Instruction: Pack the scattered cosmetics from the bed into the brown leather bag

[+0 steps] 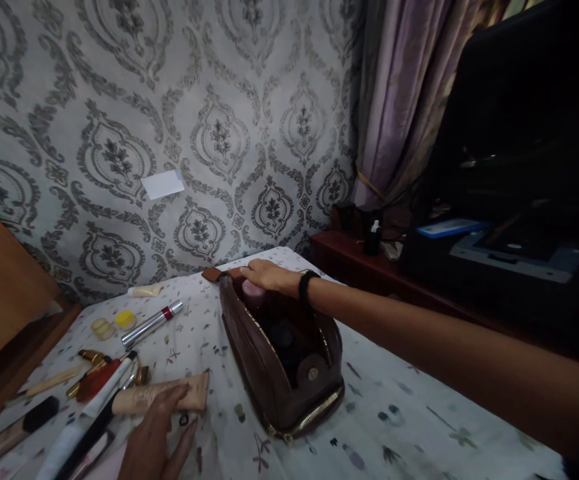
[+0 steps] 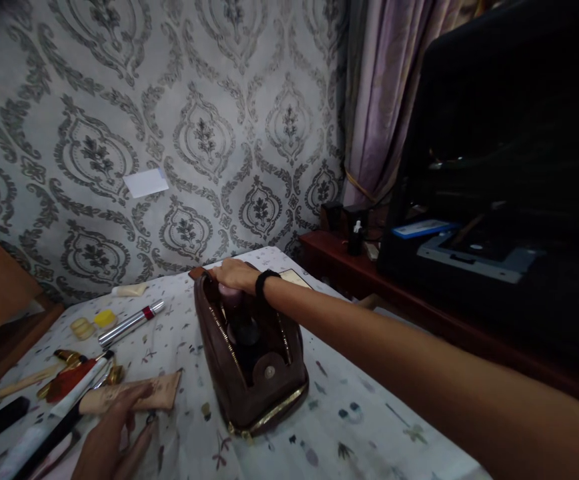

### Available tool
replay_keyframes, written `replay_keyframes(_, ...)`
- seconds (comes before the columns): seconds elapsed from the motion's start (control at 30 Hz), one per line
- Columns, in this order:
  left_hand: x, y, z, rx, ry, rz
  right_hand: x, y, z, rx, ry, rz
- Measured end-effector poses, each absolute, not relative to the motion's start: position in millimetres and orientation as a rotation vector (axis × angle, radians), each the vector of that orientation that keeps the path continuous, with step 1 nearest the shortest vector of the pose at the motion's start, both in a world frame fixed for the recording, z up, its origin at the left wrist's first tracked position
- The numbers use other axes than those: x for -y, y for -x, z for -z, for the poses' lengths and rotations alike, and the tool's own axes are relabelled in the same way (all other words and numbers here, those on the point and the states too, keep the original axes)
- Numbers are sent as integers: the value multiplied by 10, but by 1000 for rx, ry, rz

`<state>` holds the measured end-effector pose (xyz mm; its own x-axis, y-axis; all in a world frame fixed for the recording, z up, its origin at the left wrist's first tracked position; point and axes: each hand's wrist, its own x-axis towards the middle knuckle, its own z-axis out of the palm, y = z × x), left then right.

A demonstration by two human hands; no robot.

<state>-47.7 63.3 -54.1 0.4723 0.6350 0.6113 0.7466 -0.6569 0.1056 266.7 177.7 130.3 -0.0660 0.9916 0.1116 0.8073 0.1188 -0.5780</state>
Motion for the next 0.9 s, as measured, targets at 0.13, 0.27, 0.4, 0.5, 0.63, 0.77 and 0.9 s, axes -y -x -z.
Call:
replay_keyframes(0.13, -640, 482, 546, 1198, 2526, 952, -1415, -2525, -1422, 2078, 1585, -372)
replay_keyframes(0.27, -629, 424, 499, 1149, 2477, 978, -850, -2293, -1263, 2218, 972, -55)
replay_keyframes(0.4, -634, 398, 534, 1154, 2424, 1063, -378, -1949, -785, 2316, 563, -36)
replay_keyframes(0.5, -659, 442, 587, 1214, 2388, 1077, -249, -1670, -402, 2219, 630, -170)
replay_keyframes(0.63, -678, 498, 543, 1255, 2358, 1058, -296, -1447, -95, 2069, 769, -366)
replay_keyframes(0.77, -703, 466, 462, 1326, 2312, 970, -389, -1395, 140, 2011, 850, -461)
replay_keyframes(0.9, -714, 395, 483, 1450, 2304, 923, -453, -1390, 492, 2012, 917, -461)
